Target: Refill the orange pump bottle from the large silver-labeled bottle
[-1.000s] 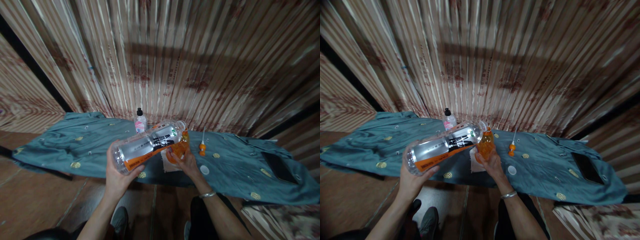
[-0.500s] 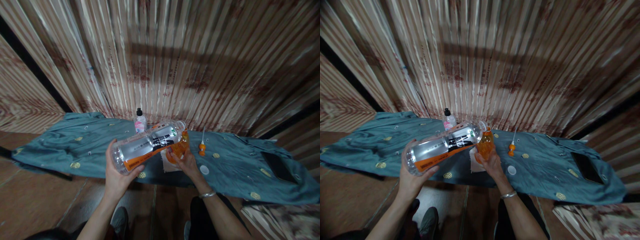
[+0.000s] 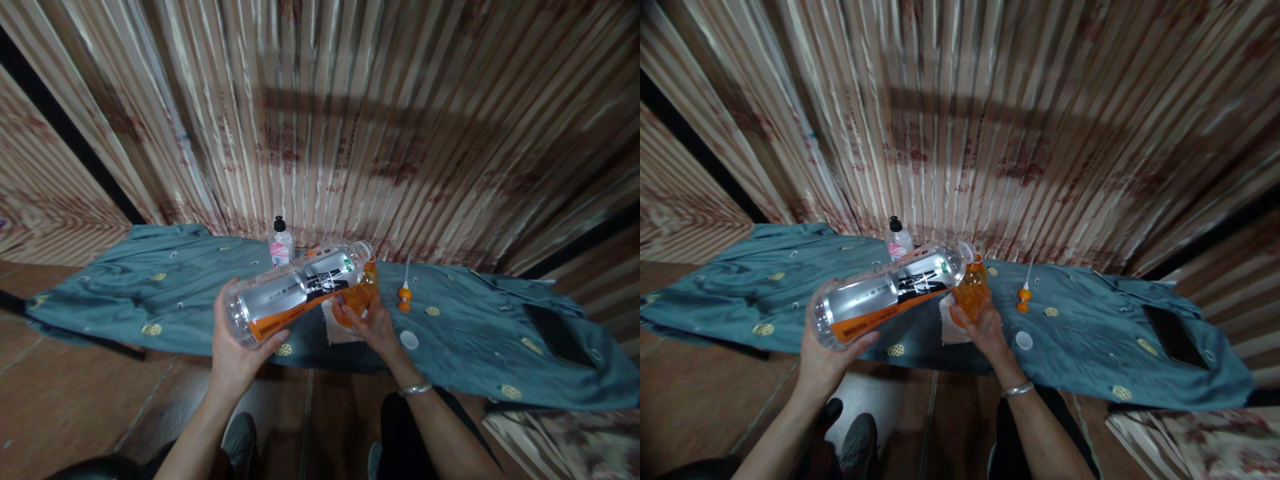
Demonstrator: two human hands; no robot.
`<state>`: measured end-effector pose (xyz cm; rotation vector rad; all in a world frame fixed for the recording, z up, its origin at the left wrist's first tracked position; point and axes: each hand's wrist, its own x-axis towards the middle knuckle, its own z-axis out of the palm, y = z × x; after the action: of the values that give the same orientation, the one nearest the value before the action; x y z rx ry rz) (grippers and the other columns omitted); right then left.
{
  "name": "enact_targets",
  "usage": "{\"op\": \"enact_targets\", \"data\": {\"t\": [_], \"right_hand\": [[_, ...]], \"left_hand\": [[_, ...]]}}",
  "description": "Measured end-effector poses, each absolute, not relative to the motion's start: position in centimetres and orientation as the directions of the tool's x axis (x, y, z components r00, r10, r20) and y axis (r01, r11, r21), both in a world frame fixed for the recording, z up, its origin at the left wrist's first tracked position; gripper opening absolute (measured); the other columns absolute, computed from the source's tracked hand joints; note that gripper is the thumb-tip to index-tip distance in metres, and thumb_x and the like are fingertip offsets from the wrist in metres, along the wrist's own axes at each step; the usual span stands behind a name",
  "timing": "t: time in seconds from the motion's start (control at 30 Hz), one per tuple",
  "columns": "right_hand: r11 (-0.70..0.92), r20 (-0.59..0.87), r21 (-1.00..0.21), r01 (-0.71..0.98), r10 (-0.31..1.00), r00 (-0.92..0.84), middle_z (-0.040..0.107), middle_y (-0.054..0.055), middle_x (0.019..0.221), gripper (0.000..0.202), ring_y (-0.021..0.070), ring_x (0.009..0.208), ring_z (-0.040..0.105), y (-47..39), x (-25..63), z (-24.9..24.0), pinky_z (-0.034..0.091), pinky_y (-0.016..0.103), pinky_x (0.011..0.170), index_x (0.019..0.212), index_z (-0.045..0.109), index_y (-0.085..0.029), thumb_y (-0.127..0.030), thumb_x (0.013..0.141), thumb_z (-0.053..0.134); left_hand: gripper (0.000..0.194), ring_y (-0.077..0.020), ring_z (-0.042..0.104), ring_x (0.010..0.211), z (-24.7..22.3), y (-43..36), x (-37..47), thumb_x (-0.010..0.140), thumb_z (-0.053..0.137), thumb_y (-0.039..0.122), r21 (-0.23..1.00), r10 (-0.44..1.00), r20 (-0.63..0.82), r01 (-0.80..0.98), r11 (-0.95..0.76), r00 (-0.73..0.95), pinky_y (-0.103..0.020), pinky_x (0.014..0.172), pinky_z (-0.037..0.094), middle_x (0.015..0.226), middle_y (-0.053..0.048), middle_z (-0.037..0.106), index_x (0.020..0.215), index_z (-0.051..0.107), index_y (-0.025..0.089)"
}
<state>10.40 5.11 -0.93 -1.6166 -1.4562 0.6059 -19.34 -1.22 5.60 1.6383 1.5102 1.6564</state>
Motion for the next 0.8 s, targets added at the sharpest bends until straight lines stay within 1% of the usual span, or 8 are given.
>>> {"op": "enact_targets", "data": {"t": [0.1,0.2,0.3,0.37,0.5,0.63,0.8], "right_hand": [[0.047,0.175,-0.838,0.544,0.967,0.186,0.082,0.014,0.125,0.069,0.0390,0.117,0.080,5.3,10.6,-1.1,0.065,0.057,0.103,0.133,0.059,-0.026,-0.059,0.076,0.080],[0.025,0.170,-0.833,0.552,0.962,0.213,0.082,0.014,0.122,0.068,0.0402,0.115,0.080,5.3,10.4,-1.1,0.066,0.057,0.100,0.132,0.060,-0.025,-0.059,0.075,0.080],[0.025,0.182,-0.829,0.559,0.956,0.228,0.083,0.014,0.118,0.064,0.0399,0.112,0.081,5.0,10.2,-0.9,0.066,0.058,0.099,0.130,0.060,-0.025,-0.058,0.078,0.078],[0.037,0.188,-0.831,0.556,0.958,0.217,0.083,0.014,0.119,0.063,0.0391,0.113,0.081,4.9,10.1,-0.7,0.065,0.057,0.101,0.130,0.060,-0.024,-0.058,0.079,0.076],[0.048,0.186,-0.835,0.549,0.962,0.198,0.082,0.015,0.123,0.065,0.0389,0.115,0.080,4.8,10.1,-0.6,0.064,0.058,0.103,0.132,0.059,-0.024,-0.057,0.079,0.076],[0.045,0.182,-0.845,0.532,0.961,0.208,0.082,0.014,0.121,0.065,0.0386,0.115,0.080,4.8,10.1,-0.4,0.065,0.057,0.103,0.132,0.060,-0.024,-0.055,0.078,0.078],[0.041,0.190,-0.844,0.535,0.955,0.227,0.083,0.013,0.116,0.064,0.0385,0.112,0.081,4.8,10.0,-0.3,0.065,0.057,0.101,0.131,0.061,-0.025,-0.054,0.077,0.078]], "left_hand": [[0.106,-0.0354,0.075,0.120,5.7,-1.3,-19.0,0.061,0.100,0.053,0.841,0.825,0.487,0.407,-0.356,-0.285,-0.047,0.099,0.065,0.137,-0.016,0.069,0.149,0.050,0.019],[0.105,-0.0362,0.073,0.123,5.9,-1.4,-18.7,0.062,0.098,0.057,0.851,0.801,0.488,0.391,-0.350,-0.346,-0.049,0.103,0.063,0.139,-0.016,0.067,0.149,0.052,0.020],[0.107,-0.0360,0.074,0.123,5.8,-1.4,-18.9,0.059,0.100,0.054,0.853,0.827,0.475,0.388,-0.350,-0.300,-0.049,0.102,0.063,0.139,-0.017,0.068,0.148,0.051,0.020],[0.108,-0.0360,0.074,0.122,5.8,-1.3,-19.0,0.058,0.101,0.053,0.854,0.837,0.468,0.388,-0.347,-0.284,-0.049,0.102,0.064,0.138,-0.017,0.068,0.147,0.050,0.020],[0.108,-0.0369,0.074,0.122,6.2,-1.3,-18.4,0.057,0.099,0.061,0.864,0.814,0.470,0.365,-0.347,-0.341,-0.051,0.103,0.063,0.136,-0.017,0.069,0.145,0.051,0.020],[0.109,-0.0374,0.075,0.118,6.7,-1.4,-17.7,0.054,0.098,0.066,0.870,0.801,0.468,0.354,-0.343,-0.374,-0.052,0.101,0.063,0.132,-0.017,0.070,0.142,0.053,0.019],[0.107,-0.0371,0.073,0.123,6.8,-1.5,-17.7,0.057,0.099,0.063,0.877,0.818,0.448,0.354,-0.325,-0.359,-0.052,0.104,0.062,0.136,-0.016,0.068,0.144,0.052,0.020]]}}
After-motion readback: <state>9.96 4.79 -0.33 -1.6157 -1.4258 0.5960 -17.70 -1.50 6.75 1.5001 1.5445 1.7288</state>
